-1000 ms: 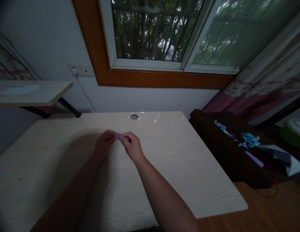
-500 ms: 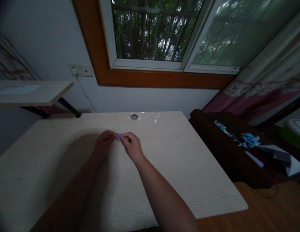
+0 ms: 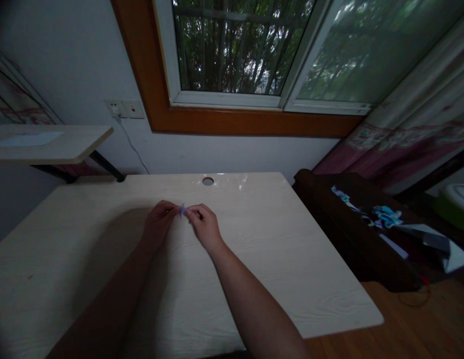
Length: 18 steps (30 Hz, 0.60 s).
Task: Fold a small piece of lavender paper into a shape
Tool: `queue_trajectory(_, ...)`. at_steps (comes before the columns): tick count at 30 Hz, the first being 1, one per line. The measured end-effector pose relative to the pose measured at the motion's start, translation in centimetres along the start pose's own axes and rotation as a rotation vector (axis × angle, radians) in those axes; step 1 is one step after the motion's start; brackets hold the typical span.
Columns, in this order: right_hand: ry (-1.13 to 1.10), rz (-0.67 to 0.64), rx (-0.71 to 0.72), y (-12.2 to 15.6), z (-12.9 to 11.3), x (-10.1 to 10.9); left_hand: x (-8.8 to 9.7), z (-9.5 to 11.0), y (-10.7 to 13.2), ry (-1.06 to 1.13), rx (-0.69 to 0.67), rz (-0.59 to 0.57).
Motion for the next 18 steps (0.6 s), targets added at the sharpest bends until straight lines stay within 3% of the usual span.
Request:
queue_trajectory(6, -0.028, 0.011, -0.019, -0.1, 0.4, 0.0, 0.4, -0.1, 0.0, -0.007, 0.014, 0.036)
queue_trajectory(12, -0.232, 0.016, -0.113, -0.4, 1.1, 0.0, 0.3, -1.3, 0.2, 0.107, 0.098, 0.075)
queue_trajectory(18, -0.428, -0.024, -0.186, -0.6, 1.5, -0.1, -1.0, -2.3, 0.2, 0.269, 0.123, -0.023)
Point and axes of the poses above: each hand's wrist, its own y-axis away from the middle knuckle, its own x-axis out of the back of the hand, z = x × y, the point moved 6 cm from there along -y, towards the middle knuckle, and after that the axes turned 4 degrees about -x, right-handed, at the moved point
